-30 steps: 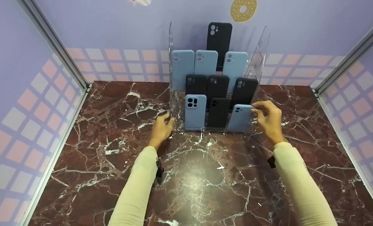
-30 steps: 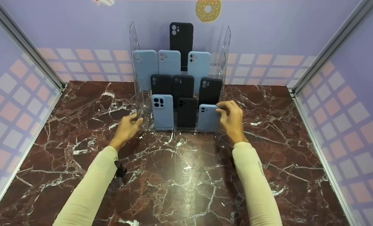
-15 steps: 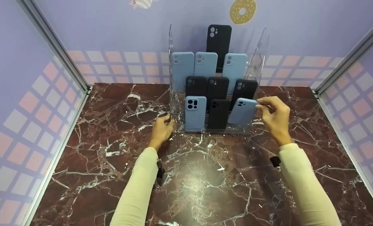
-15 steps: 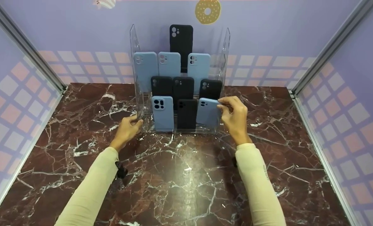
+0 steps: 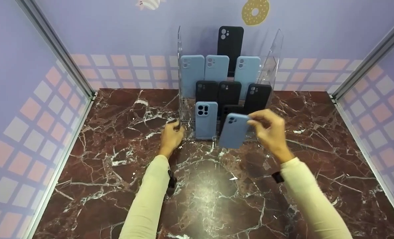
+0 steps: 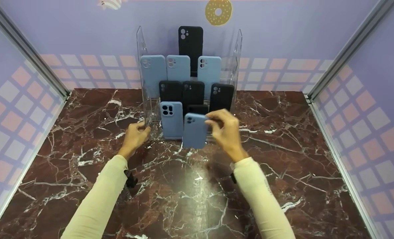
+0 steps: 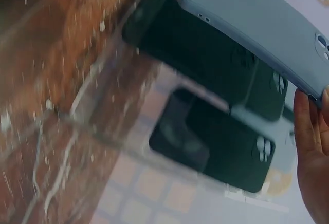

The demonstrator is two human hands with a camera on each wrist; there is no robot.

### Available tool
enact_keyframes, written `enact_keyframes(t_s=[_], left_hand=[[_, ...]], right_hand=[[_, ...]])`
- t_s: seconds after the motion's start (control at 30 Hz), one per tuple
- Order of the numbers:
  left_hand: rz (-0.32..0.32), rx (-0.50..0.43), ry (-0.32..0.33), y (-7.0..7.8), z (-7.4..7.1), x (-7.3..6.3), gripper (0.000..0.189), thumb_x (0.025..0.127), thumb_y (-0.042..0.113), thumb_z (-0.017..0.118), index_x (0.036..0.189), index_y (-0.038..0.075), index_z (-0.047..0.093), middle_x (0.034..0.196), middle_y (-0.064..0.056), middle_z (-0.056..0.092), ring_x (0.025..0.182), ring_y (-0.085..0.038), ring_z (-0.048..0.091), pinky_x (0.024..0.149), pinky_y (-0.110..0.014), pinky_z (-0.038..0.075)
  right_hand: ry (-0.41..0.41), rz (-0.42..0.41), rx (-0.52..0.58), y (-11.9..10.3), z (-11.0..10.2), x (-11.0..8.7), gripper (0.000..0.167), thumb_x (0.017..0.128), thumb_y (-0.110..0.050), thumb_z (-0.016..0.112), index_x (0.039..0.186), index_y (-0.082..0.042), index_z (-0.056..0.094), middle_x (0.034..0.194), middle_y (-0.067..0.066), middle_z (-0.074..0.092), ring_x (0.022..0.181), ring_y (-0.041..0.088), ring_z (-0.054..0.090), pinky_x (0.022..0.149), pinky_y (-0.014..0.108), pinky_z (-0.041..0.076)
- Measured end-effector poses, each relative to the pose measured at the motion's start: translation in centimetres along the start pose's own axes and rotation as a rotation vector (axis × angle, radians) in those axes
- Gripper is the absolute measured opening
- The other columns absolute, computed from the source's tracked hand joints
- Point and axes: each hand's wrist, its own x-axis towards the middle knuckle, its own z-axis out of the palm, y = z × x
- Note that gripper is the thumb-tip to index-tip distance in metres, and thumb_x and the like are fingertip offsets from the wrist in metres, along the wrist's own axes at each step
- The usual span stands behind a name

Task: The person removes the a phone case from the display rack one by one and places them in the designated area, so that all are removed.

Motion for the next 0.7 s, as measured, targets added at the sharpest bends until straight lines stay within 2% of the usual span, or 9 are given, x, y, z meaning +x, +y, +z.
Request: enact_keyframes(t_s=[0.17,0.23,0.47,0.6,0.7], left_hand=[[-0.01,0.063,0.009,0.4,-0.2,0.2,0.042,0.089,0.017,0.067,0.131,0.01,0.068,0.128,-0.012,0.067,0.121,-0.036,0.061,0.103,-0.049,0.044],[-0.012,0.08,0.012,0.6,-0.4,0.3,0.043,0.088,0.016,0.068,0.13,0.009,0.069,0.133,-0.014,0.064,0.123,-0.038,0.059,0.103,-0.049,0.043],[0.016,0.077,0.034,0.9,-0.3,0.8,0.038,0.086,0.009,0.066,0.124,0.006,0.072,0.117,-0.016,0.071,0.109,-0.036,0.065,0.096,-0.049,0.047],[0.032,0.048,0.029,0.7,0.1,0.9,0.038,0.091,0.009,0.065,0.128,0.003,0.069,0.123,-0.017,0.069,0.119,-0.034,0.061,0.1,-0.047,0.044],[0.015,0.046,0.007,0.5,0.5,1.0,0.038,0.095,0.013,0.064,0.132,0.005,0.066,0.127,-0.016,0.067,0.123,-0.035,0.059,0.103,-0.047,0.042]], right_hand=[[-0.105,0.097,0.078,-0.5,2.4,-1.4,0.017,0.075,0.019,0.076,0.09,0.014,0.068,0.087,0.024,0.07,0.074,0.034,0.068,0.072,0.024,0.056],[-0.131,0.136,0.111,-0.7,3.2,-1.8,0.017,0.076,0.019,0.075,0.091,0.015,0.068,0.087,0.024,0.07,0.075,0.037,0.069,0.073,0.026,0.057],[-0.199,0.24,0.145,-0.7,5.4,-2.9,0.015,0.078,0.015,0.076,0.091,0.014,0.069,0.086,0.025,0.07,0.074,0.039,0.07,0.07,0.033,0.058],[-0.225,0.309,0.164,0.5,6.6,-3.8,0.014,0.079,0.014,0.077,0.092,0.014,0.069,0.086,0.025,0.071,0.076,0.041,0.07,0.071,0.038,0.058],[-0.237,0.366,0.172,1.8,7.6,-4.6,0.014,0.08,0.011,0.078,0.092,0.013,0.07,0.086,0.024,0.072,0.076,0.041,0.07,0.07,0.038,0.057]])
